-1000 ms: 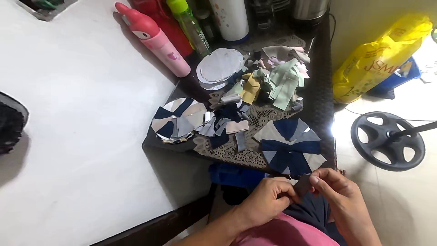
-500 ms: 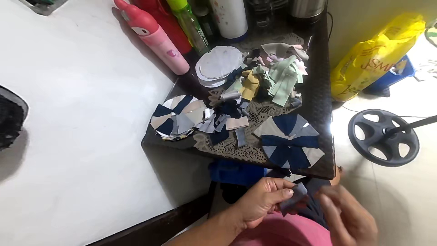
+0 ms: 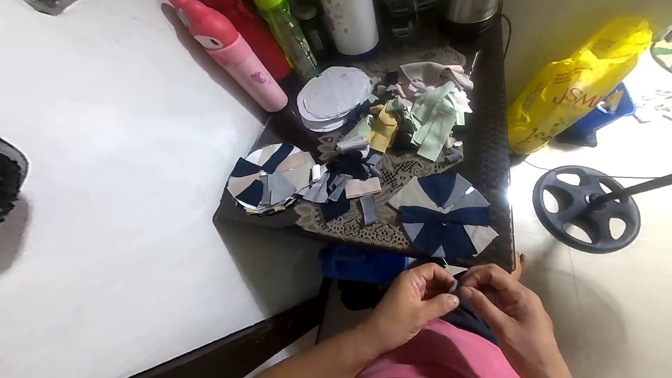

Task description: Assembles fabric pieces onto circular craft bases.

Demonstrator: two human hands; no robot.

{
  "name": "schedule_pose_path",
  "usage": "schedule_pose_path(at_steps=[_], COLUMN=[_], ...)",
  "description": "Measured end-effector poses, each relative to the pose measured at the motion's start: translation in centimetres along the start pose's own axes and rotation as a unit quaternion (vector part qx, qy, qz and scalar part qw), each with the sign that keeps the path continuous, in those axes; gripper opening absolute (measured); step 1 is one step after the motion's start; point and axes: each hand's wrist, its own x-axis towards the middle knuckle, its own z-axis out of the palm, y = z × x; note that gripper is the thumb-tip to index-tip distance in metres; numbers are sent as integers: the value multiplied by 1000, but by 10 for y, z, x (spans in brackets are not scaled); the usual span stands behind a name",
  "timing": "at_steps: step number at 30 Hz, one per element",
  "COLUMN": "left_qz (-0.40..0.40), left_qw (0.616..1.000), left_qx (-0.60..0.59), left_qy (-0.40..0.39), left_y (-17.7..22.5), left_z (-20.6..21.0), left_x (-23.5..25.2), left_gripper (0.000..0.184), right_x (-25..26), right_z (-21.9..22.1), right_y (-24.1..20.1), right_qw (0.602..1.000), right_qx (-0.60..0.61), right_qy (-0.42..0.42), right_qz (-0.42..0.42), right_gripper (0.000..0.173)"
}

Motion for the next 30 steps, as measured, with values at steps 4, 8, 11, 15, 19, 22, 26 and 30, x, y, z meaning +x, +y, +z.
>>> schedule_pose_path(at_steps=[4, 8, 11, 15, 19, 22, 26, 30], left_qz=[56, 64, 91, 70, 22, 2, -7, 19], left_qw=[995, 995, 990, 994, 998, 999, 1000, 991], left_qx=[69, 43, 62, 32, -10, -37, 10, 123], left_qy=[35, 62, 90, 82, 61, 32, -10, -38], left_y=[1, 0, -4, -2, 1, 0, 6, 19], left_z=[-2, 1, 1, 1, -1, -3, -13, -20], left_x=[6, 8, 8, 7, 6, 7, 12, 18], left_gripper=[6, 6, 5, 2, 6, 6, 7, 14], right_x=[3, -2, -9, -8, -2, 2, 8, 16], right_z=[-2, -3, 2, 10, 8, 7, 5, 4], right_y=[-6, -5, -2, 0, 2, 11, 6, 3], right_qw=[997, 994, 981, 965, 988, 994, 993, 992], right_qx=[-62, 62, 132, 219, 145, -65, -76, -75], right_qy=[12, -1, -15, -1, 12, 39, 7, -30], right_qz=[-32, 89, 139, 146, 49, -73, -90, -98], right_gripper=[11, 25, 22, 4, 3, 13, 11, 13])
